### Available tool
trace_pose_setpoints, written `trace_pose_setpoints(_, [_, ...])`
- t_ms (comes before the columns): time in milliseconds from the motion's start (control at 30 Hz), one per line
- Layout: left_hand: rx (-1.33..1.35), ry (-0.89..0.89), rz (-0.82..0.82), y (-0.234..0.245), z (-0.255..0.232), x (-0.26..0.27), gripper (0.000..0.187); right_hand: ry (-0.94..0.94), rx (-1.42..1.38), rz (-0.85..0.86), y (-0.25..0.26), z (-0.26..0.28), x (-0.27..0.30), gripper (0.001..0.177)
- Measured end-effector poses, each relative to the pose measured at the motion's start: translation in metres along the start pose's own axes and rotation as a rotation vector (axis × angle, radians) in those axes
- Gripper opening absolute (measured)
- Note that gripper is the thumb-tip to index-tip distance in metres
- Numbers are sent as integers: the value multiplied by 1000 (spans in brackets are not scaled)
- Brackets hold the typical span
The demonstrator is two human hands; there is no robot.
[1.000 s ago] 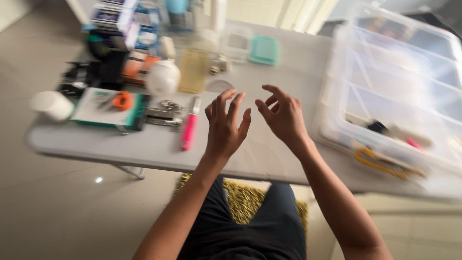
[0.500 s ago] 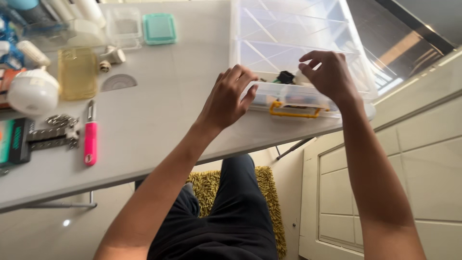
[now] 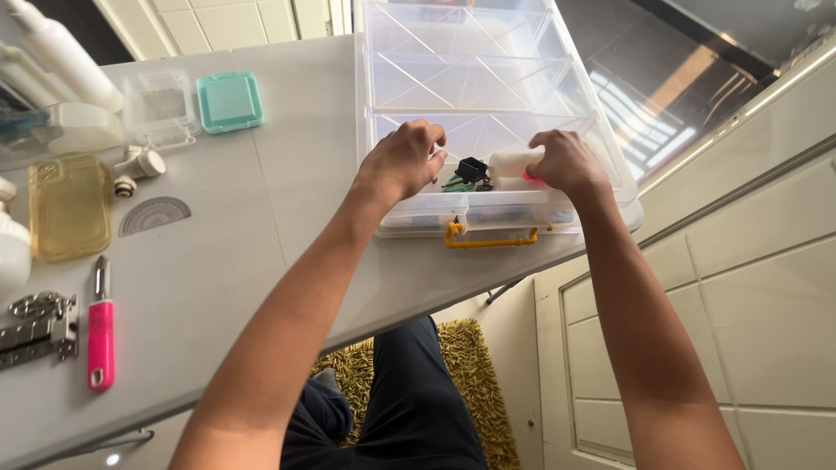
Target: The person sits on the floor at a folding table and sorts assorted household items, including bottles, a phone case, a protractor, a paintbrush, scissors, and small hardware pieces, placing them one at a time into a compartmented plastic storage box. They handle each item briefly before setting it into a compartment of the organizer.
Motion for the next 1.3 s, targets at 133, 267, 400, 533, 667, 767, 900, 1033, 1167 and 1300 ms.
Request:
trace_pose_setpoints(133, [-68,26,43,5,1,6,31,-52,96,46,-12,-7,-1,64])
trace_pose_setpoints(267, [-104,25,76,8,-5,5,32,-153,129,143,-15,-12,-3,72])
trace_pose_setpoints(400, [-92,8,82,8,-4,7,33,-122,130,156,-15,-10,-2,75])
trace_pose_setpoints(533, [-74,-12,72,6,-1,9,32,-58,84,154,-12,-11,-1,72])
trace_pose_setpoints(667, [-78,-11,57,9,-2,4,30,17,129,157,-7,-7,-6,71])
trace_pose_setpoints(767, [-87,-9,62,5,-1,9,28,-80,96,184,-9,-9,-2,75])
trace_pose_setpoints(900, [-101,-20,51,3,0,8,27,-113,47,226,-11,-9,-4,79])
trace_pose_setpoints(1033, [-99,-3,50,3,0,8,27,-73,14,192,-10,-9,-4,77])
trace_pose_setpoints(1167, [-93,-8,53,4,-2,9,27,-19,26,112,-6,-5,1,72])
trace_pose_setpoints(1300, [-58,11,23,7,-2,11,26,51,-56,17,7,5,8,67])
Point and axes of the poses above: each hand's wrist, its own x-axis away from the middle knuckle, its own y-axis out of the back of the hand, z = x × y, the point moved 2 cm from there along -x, towards the middle knuckle, and after that the axes turned 13 degrees about -z, right-handed, at the moved point
